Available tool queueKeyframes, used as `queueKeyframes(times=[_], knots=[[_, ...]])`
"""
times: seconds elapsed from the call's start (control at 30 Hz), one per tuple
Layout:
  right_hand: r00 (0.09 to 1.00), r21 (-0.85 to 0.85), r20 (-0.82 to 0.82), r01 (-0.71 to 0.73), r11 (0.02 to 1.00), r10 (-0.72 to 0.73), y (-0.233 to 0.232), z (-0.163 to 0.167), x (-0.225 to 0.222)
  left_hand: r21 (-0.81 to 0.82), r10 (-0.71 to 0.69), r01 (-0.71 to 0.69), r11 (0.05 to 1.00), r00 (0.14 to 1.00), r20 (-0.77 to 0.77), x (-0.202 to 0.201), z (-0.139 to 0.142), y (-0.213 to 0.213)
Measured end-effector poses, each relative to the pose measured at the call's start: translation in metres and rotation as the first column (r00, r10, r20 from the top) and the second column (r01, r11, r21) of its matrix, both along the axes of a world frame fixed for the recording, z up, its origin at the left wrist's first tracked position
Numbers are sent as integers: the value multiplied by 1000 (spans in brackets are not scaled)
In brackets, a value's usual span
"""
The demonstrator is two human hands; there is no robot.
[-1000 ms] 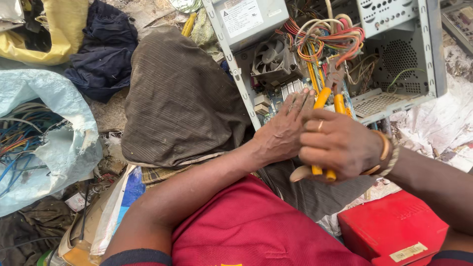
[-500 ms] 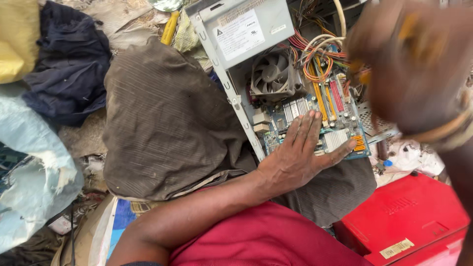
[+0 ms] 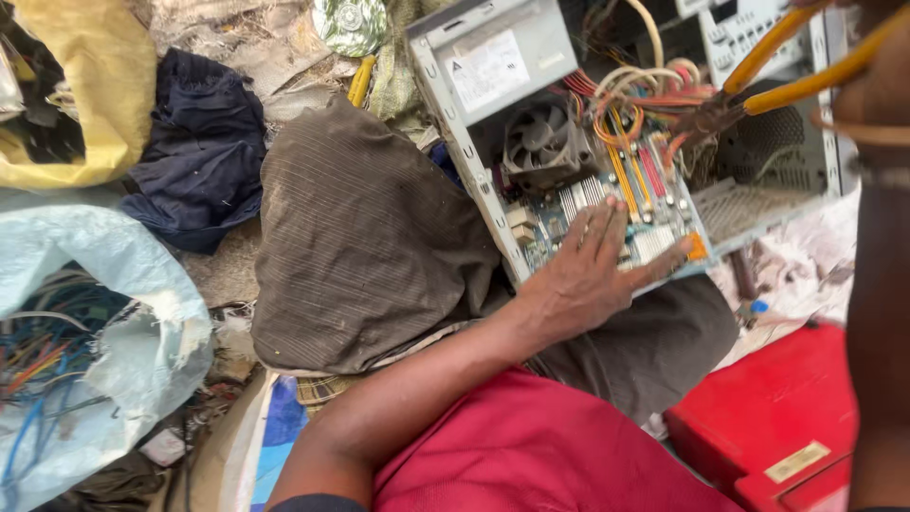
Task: The person disassembles a desktop computer by removing the motherboard and its attached fan. They use a screwdriver to loosen screws and pliers to cut wires, then lift the motherboard out of the case.
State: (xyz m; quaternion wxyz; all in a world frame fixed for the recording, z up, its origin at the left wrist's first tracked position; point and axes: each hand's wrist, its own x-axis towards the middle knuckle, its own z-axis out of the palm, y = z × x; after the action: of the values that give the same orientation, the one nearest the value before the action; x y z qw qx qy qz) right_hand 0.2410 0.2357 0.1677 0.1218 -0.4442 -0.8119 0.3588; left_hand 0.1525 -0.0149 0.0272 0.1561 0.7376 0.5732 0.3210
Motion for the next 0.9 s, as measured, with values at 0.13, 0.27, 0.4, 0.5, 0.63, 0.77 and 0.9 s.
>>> queueKeyframes(times=[0.13,0.27,0.4,0.5,0.63,0.77,0.9], knots=[[951,-68,-283,108,992,-122,-53,8,72,-16,10,-10,1000,1000,20,1,2,0],[724,-161,-661,121,979,-198,-128,-6,110,-33,-34,34,999,999,17,2,6,1],[468,-172,-857,135,976,-216,-182,-38,115,-56,-62,60,997,997,-43,1,11,3],[375,-193,-894,170,966,-245,-192,-50,114,-63,-87,84,994,995,-45,-2,13,2],[377,-355,-843,146,923,-384,-178,-27,124,-65,-106,103,993,994,-39,-3,16,0],[558,-587,-685,-43,808,-468,-161,9,159,-67,-99,92,993,989,-113,0,17,1],[804,-708,-474,-106,698,-359,-134,-8,192,-63,-98,92,994,990,-98,2,17,3]])
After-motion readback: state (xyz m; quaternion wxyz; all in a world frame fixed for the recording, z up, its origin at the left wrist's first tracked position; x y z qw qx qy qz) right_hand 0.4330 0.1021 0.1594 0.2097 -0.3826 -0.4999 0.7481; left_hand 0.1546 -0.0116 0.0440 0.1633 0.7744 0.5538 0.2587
